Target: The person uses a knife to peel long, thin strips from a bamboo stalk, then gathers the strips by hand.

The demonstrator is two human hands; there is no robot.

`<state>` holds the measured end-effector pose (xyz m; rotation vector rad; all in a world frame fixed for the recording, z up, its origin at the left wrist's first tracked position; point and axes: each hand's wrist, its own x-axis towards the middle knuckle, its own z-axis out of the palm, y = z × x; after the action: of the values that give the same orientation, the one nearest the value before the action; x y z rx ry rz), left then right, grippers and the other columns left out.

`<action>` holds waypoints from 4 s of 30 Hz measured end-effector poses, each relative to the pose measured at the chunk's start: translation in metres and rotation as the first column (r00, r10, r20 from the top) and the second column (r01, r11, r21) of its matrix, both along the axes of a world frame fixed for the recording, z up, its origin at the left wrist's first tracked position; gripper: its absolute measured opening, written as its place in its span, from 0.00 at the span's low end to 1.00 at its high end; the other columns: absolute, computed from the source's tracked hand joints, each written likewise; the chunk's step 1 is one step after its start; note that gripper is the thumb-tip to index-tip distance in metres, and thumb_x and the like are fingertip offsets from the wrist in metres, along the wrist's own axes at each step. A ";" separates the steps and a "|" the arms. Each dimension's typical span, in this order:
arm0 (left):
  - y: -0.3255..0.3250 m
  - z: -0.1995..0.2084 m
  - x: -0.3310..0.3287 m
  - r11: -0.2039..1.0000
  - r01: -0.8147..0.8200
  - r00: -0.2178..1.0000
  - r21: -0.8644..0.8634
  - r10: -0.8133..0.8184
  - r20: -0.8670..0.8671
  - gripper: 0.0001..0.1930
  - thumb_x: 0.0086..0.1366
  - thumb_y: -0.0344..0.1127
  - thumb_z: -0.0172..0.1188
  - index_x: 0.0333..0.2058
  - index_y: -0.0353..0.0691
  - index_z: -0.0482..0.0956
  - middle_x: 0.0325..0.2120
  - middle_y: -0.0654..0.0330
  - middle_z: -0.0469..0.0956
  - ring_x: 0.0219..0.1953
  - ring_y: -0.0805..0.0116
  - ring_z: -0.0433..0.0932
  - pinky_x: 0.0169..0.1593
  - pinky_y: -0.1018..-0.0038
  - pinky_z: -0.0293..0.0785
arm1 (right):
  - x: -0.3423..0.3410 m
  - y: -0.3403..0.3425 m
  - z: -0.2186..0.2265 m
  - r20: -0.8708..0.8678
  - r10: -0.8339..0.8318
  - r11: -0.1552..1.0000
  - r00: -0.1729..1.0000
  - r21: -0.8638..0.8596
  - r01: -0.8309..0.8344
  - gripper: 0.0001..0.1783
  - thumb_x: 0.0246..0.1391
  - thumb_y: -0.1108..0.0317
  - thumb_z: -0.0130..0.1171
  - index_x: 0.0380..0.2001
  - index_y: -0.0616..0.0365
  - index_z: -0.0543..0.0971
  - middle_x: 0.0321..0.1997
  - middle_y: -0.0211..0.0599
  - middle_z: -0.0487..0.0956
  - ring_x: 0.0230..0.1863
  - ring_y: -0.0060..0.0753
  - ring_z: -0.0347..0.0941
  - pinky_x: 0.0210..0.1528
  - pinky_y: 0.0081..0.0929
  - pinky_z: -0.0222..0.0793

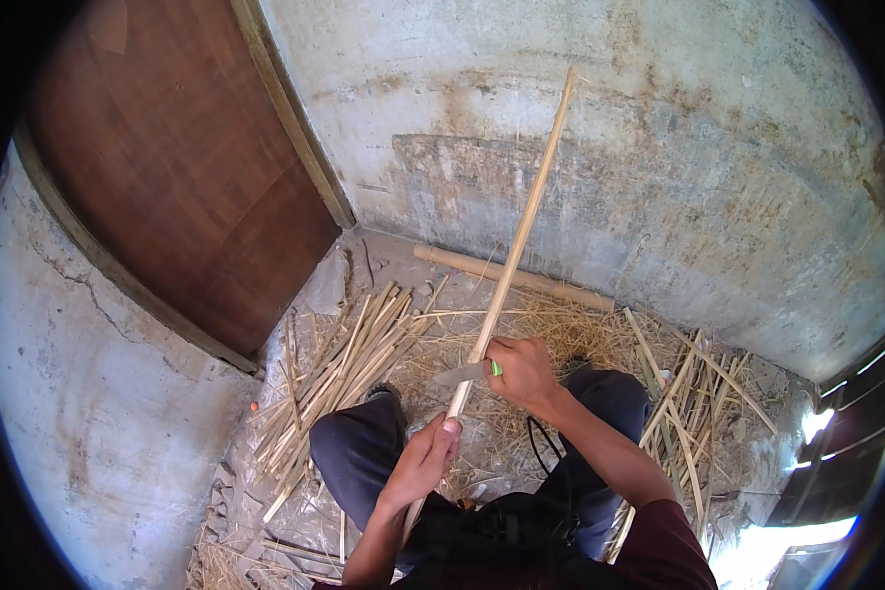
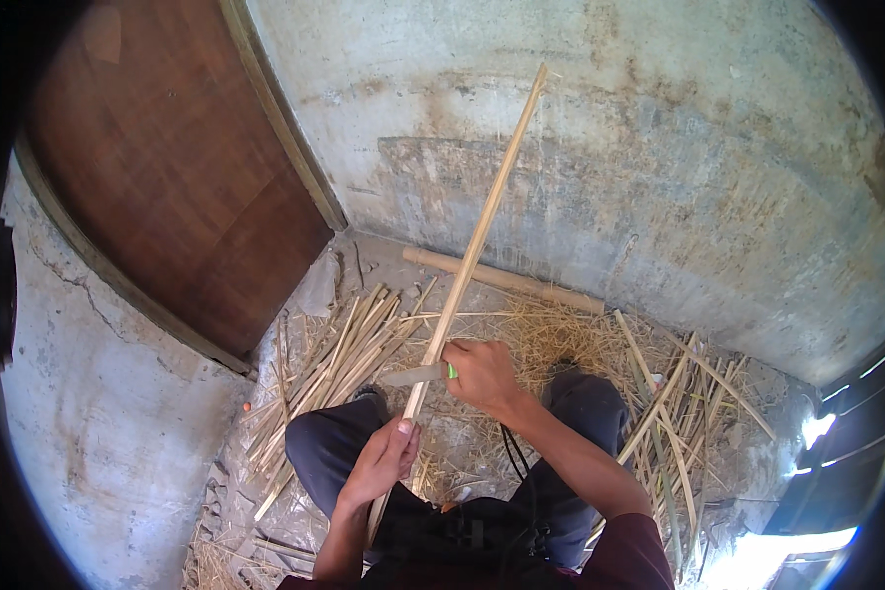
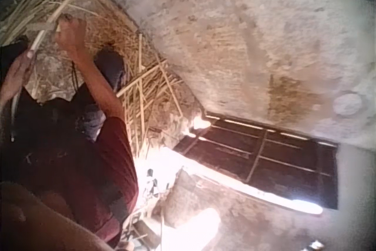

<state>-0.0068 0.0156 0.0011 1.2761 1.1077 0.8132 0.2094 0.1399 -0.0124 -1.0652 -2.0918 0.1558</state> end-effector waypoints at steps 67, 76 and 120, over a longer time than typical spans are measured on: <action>0.008 0.008 -0.014 0.875 0.152 0.912 -0.459 0.055 0.407 0.29 0.80 0.68 0.42 0.32 0.47 0.63 0.14 0.74 0.52 0.11 0.82 0.49 0.17 0.79 0.45 | 0.010 0.013 0.003 -0.216 0.170 0.955 0.962 -0.206 -0.215 0.07 0.46 0.72 0.61 0.31 0.57 0.83 0.25 0.48 0.82 0.28 0.57 0.80 0.31 0.51 0.72; 0.000 0.011 -0.008 0.869 0.210 0.913 -0.449 -0.009 0.408 0.29 0.80 0.67 0.41 0.31 0.47 0.63 0.14 0.73 0.52 0.12 0.81 0.49 0.17 0.79 0.45 | 0.010 0.013 0.001 -0.006 -0.028 0.999 1.000 0.035 0.028 0.06 0.46 0.70 0.63 0.31 0.53 0.82 0.27 0.38 0.84 0.28 0.48 0.83 0.30 0.48 0.76; -0.003 0.008 -0.029 0.924 0.117 0.964 -0.363 -0.018 0.266 0.22 0.85 0.56 0.40 0.43 0.42 0.68 0.18 0.72 0.54 0.15 0.80 0.51 0.19 0.79 0.52 | 0.026 -0.011 0.024 -0.153 0.181 0.929 0.971 -0.299 -0.220 0.13 0.69 0.60 0.62 0.49 0.53 0.73 0.33 0.40 0.82 0.27 0.45 0.79 0.33 0.39 0.74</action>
<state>-0.0356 0.0123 0.0087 0.8532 0.9464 0.6533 0.2356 0.1289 0.0112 -0.9897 -2.1034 0.6598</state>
